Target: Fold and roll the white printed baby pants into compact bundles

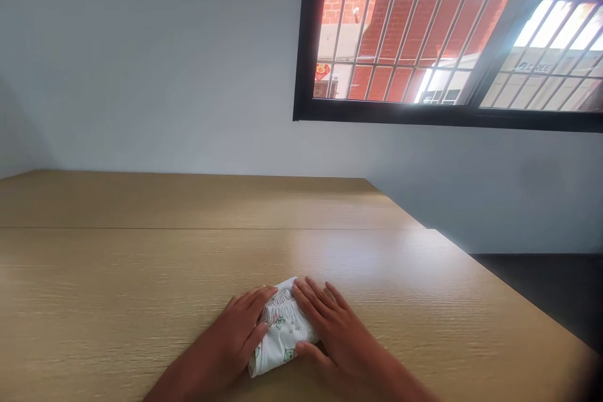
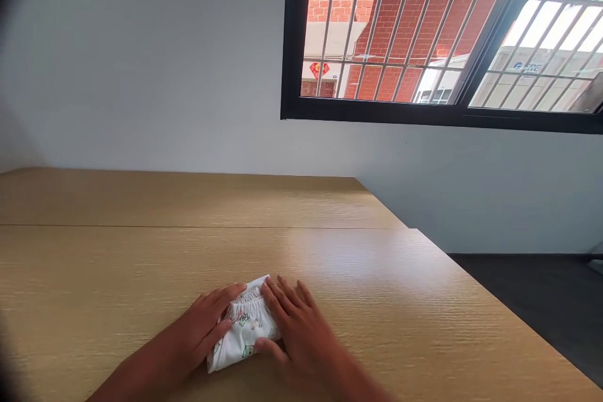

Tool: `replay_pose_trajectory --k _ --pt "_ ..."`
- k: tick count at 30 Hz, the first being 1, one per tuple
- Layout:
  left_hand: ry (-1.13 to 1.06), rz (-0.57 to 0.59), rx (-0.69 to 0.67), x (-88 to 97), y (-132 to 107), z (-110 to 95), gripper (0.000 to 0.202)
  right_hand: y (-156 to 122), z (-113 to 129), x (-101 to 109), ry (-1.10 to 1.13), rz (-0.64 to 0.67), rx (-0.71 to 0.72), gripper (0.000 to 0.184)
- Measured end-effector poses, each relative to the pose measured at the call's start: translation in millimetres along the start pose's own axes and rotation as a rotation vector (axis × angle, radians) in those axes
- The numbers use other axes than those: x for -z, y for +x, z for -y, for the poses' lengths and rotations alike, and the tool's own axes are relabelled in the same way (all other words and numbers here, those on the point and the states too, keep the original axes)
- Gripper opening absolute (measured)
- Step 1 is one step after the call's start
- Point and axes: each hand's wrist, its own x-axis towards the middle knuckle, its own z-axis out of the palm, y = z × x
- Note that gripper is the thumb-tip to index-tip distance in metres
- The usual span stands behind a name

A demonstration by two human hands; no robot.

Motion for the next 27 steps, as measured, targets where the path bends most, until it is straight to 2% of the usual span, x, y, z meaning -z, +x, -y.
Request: replay_pose_trajectory --k 3,5,7,10,12,14,17,20,22,24,27 --pt "0.022 0.0 0.019 9.8 -0.4 14.2 0.049 3.8 -14.0 3.2 -0.031 0.04 -0.157 0.077" --pt "0.078 -0.071 0.028 16.8 1.0 22.1 0.043 5.7 -20.0 6.4 -0.033 0.044 -0.245 0.078" --pt "0.104 -0.17 0.032 21.7 3.5 23.2 0.035 6.2 -20.0 8.3 0.006 -0.031 -0.275 0.075" --pt "0.038 -0.265 -0.015 21.7 6.5 8.4 0.028 4.8 -8.8 8.0 0.148 -0.159 -0.235 0.062" --pt "-0.022 -0.24 -0.078 17.8 7.2 -7.0 0.025 3.9 1.4 6.5 0.263 -0.169 -0.189 0.056" --pt "-0.053 -0.152 -0.14 14.1 7.1 -20.1 0.029 3.4 8.9 4.8 0.34 -0.139 -0.13 0.048" --pt "-0.087 -0.053 -0.142 14.3 5.9 -29.2 0.031 2.7 12.4 4.2 0.365 -0.116 -0.059 0.03" --pt "-0.145 -0.017 -0.068 20.0 3.0 -28.5 0.016 1.2 10.7 9.9 0.34 -0.098 -0.046 0.021" --pt "-0.175 0.019 -0.057 22.9 0.3 -25.4 0.014 -0.2 9.8 17.4 0.293 -0.09 -0.029 0.013" --pt "-0.203 0.017 -0.094 24.1 -2.4 -21.4 0.015 -2.6 10.5 25.9 0.259 -0.108 0.009 0.006" --pt "-0.237 -0.062 -0.194 26.5 -6.7 -18.1 0.016 -10.3 16.4 37.8 0.282 -0.161 0.079 0.007"
